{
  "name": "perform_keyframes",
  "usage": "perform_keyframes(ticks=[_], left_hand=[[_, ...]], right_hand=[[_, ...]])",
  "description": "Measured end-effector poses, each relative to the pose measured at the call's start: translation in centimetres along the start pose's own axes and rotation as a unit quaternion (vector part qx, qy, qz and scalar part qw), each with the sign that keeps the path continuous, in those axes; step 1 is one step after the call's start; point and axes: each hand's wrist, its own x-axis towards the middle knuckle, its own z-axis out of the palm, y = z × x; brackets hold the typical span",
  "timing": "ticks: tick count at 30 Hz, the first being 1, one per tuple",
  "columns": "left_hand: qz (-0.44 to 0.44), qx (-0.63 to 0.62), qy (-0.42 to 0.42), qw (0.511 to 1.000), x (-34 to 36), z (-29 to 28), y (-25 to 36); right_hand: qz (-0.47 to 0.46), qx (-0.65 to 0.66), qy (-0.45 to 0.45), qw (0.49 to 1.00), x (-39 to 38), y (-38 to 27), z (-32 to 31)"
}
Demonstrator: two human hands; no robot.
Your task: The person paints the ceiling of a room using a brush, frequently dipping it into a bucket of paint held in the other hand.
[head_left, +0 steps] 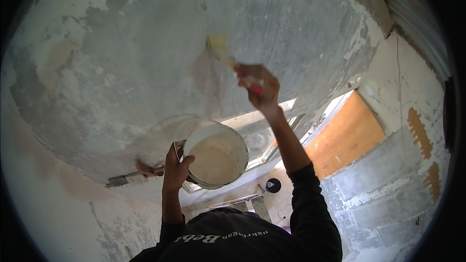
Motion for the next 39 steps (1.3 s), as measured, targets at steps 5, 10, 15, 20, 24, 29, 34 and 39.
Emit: perform_keyframes(ticks=[5, 10, 15, 20, 24, 29, 34, 39], left_hand=[[-0.023, 0.000, -0.007, 1.000, 0.4, 0.2, -0.6], [-0.017, 0.030, -0.010, 0.999, 0.4, 1.1, -0.5], [-0.045, 0.022, -0.021, 0.999, 0.3, 1.3, -0.4], [-0.009, 0.019, -0.027, 0.999, 0.6, 1.9, -1.3], [-0.013, 0.036, -0.024, 0.999, 0.1, 1.7, -1.0], [0.006, 0.023, 0.002, 1.000, -0.1, 1.6, -1.2], [-0.023, 0.047, 0.010, 0.999, -0.2, 0.8, -1.2], [-0.019, 0.062, 0.034, 0.997, -0.1, 0.1, -1.6]], right_hand=[[0.078, 0.013, -0.030, 0.996, -9.0, -0.7, 0.9], [0.217, 0.048, -0.018, 0.975, -13.6, -0.9, 0.4], [0.212, 0.031, -0.094, 0.972, -10.7, -0.8, -0.7], [0.063, 0.008, -0.064, 0.996, -3.7, 1.4, -1.4], [-0.097, -0.046, 0.029, 0.994, 2.4, 0.8, -1.4], [-0.069, -0.022, 0.103, 0.992, 1.8, -0.7, -1.4], [0.073, 0.020, -0.004, 0.997, -5.5, 0.4, 0.6], [0.148, 0.045, -0.076, 0.985, -11.4, -1.1, 1.4]])
